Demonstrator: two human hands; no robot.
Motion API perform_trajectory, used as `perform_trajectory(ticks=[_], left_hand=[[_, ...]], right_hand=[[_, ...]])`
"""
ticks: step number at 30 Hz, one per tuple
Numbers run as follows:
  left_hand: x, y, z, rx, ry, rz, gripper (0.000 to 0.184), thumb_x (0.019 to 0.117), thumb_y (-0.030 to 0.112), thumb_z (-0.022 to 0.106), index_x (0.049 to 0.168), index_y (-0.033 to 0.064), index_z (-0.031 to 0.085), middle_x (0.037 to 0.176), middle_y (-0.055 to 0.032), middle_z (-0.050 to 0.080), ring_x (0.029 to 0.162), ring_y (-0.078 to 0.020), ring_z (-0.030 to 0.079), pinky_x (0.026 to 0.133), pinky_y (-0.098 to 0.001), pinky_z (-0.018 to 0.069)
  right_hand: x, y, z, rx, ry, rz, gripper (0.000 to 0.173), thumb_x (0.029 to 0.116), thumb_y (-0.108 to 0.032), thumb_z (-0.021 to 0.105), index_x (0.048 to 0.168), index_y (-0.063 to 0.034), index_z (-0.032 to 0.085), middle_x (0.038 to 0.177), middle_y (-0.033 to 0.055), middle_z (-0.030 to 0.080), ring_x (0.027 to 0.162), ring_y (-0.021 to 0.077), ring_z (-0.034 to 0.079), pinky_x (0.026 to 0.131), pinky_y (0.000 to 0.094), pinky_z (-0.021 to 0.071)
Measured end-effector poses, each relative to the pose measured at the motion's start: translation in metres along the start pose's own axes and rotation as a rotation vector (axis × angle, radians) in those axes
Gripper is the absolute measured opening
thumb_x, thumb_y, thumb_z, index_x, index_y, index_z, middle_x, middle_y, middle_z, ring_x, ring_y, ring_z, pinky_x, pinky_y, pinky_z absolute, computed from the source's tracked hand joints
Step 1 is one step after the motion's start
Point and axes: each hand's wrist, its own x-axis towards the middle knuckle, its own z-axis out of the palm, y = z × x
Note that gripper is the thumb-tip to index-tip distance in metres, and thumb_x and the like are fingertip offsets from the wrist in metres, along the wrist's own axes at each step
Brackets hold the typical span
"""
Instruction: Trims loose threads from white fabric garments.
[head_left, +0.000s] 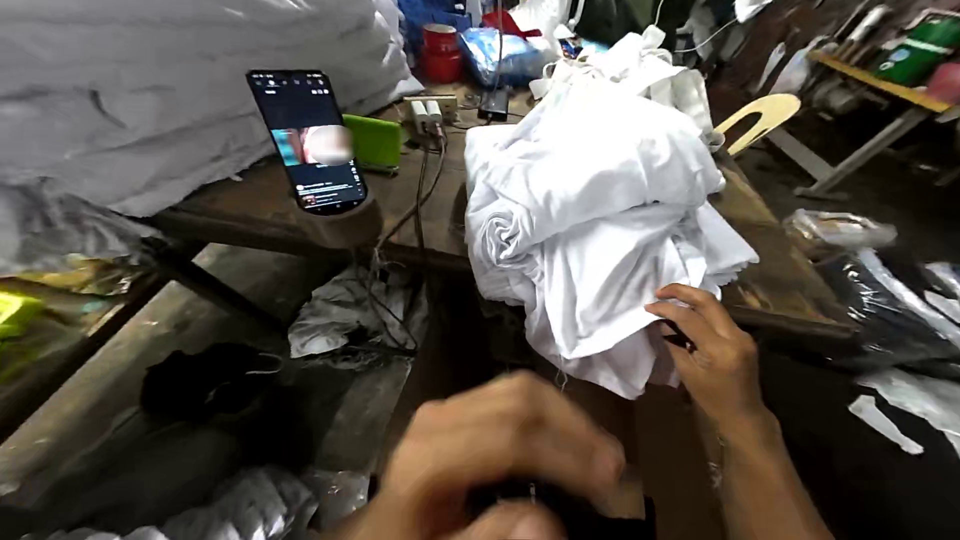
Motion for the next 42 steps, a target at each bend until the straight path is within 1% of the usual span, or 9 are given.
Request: perform_trajectory(ticks=[4,7,10,14,18,24,31,38,42], left_hand=[[0.007,-0.059,0.026,0.699,0.026,-0.024,0.032,0.0958,0.023,0.067,0.123,0.0083,0.071,0.128,-0.0143,0.066,0.124,-0.0255,0.059,0.106,-0.0386,0.0472],[0.018,-0.087,0.028,0.834,0.132,0.030,0.030,0.0856,0.013,0.071,0.114,0.0088,0.077,0.124,-0.0199,0.068,0.117,-0.0308,0.064,0.100,-0.0422,0.0507],[0.031,-0.099,-0.007,0.753,0.439,0.055,0.017,0.0814,-0.001,0.073,0.098,0.0014,0.077,0.104,-0.0139,0.064,0.095,-0.0143,0.064,0.082,-0.0238,0.0562],[0.028,-0.110,-0.004,0.241,0.266,-0.111,0.023,0.0916,-0.013,0.057,0.110,-0.0113,0.071,0.104,-0.0130,0.073,0.095,-0.0077,0.069,0.088,-0.0248,0.0575],[0.029,-0.107,-0.014,-0.369,0.408,-0.627,0.025,0.1058,0.016,0.044,0.110,0.0096,0.067,0.090,0.0035,0.070,0.079,-0.0036,0.067,0.075,-0.0245,0.0578],[0.008,-0.126,0.014,0.493,0.358,-0.333,0.042,0.0996,0.007,0.060,0.138,-0.0051,0.049,0.100,-0.0148,0.065,0.083,-0.0156,0.065,0.075,-0.0315,0.0568],[-0.051,-0.104,0.005,0.429,0.278,-0.362,0.022,0.1058,0.013,0.052,0.102,-0.0049,0.064,0.074,-0.0015,0.060,0.064,0.0034,0.052,0.062,-0.0117,0.0454],[-0.046,-0.091,0.000,0.143,0.269,-0.281,0.024,0.1074,0.025,0.052,0.093,0.0057,0.059,0.117,-0.0035,0.060,0.095,-0.0002,0.061,0.081,-0.0180,0.0550],[-0.045,-0.088,0.005,0.044,0.301,-0.301,0.022,0.1069,0.021,0.053,0.095,0.0053,0.062,0.113,-0.0026,0.066,0.094,-0.0033,0.066,0.081,-0.0218,0.0585]], right_hand=[[0.000,-0.043,-0.013,-0.082,0.028,-0.085,0.015,0.1005,-0.013,0.057,0.102,-0.0067,0.071,0.095,0.0149,0.069,0.085,0.0195,0.066,0.074,0.0259,0.0521],[-0.014,-0.078,-0.016,-0.079,0.010,-0.196,0.016,0.1054,-0.018,0.052,0.100,-0.0101,0.066,0.086,0.0081,0.062,0.077,0.0191,0.058,0.074,0.0241,0.0489],[-0.016,-0.076,-0.025,0.029,0.011,-0.143,0.021,0.1068,-0.022,0.055,0.096,-0.0055,0.062,0.082,0.0088,0.056,0.076,0.0163,0.056,0.072,0.0212,0.0471],[0.009,-0.067,-0.013,-0.042,0.012,-0.023,0.028,0.1072,-0.022,0.053,0.090,-0.0009,0.061,0.076,0.0131,0.055,0.070,0.0178,0.056,0.065,0.0237,0.0455],[0.027,-0.016,0.028,-0.073,0.005,0.176,0.029,0.1010,-0.016,0.061,0.093,0.0100,0.072,0.084,0.0243,0.069,0.075,0.0280,0.068,0.071,0.0366,0.0551],[0.025,-0.048,0.024,-0.107,-0.082,0.218,0.028,0.0966,-0.019,0.067,0.114,0.0026,0.069,0.106,0.0253,0.065,0.077,0.0308,0.067,0.061,0.0404,0.0542],[-0.003,-0.084,0.019,0.204,-0.262,0.062,0.041,0.1066,-0.038,0.053,0.115,0.0008,0.065,0.117,0.0220,0.059,0.084,0.0125,0.060,0.072,0.0175,0.0506],[-0.011,-0.085,0.034,0.094,-0.119,-0.015,0.033,0.1059,-0.028,0.057,0.111,0.0019,0.069,0.103,0.0198,0.065,0.094,0.0199,0.064,0.086,0.0242,0.0522],[-0.011,-0.091,0.037,0.039,-0.113,-0.036,0.034,0.1070,-0.028,0.055,0.111,0.0011,0.071,0.097,0.0173,0.070,0.090,0.0232,0.067,0.083,0.0303,0.0532]])
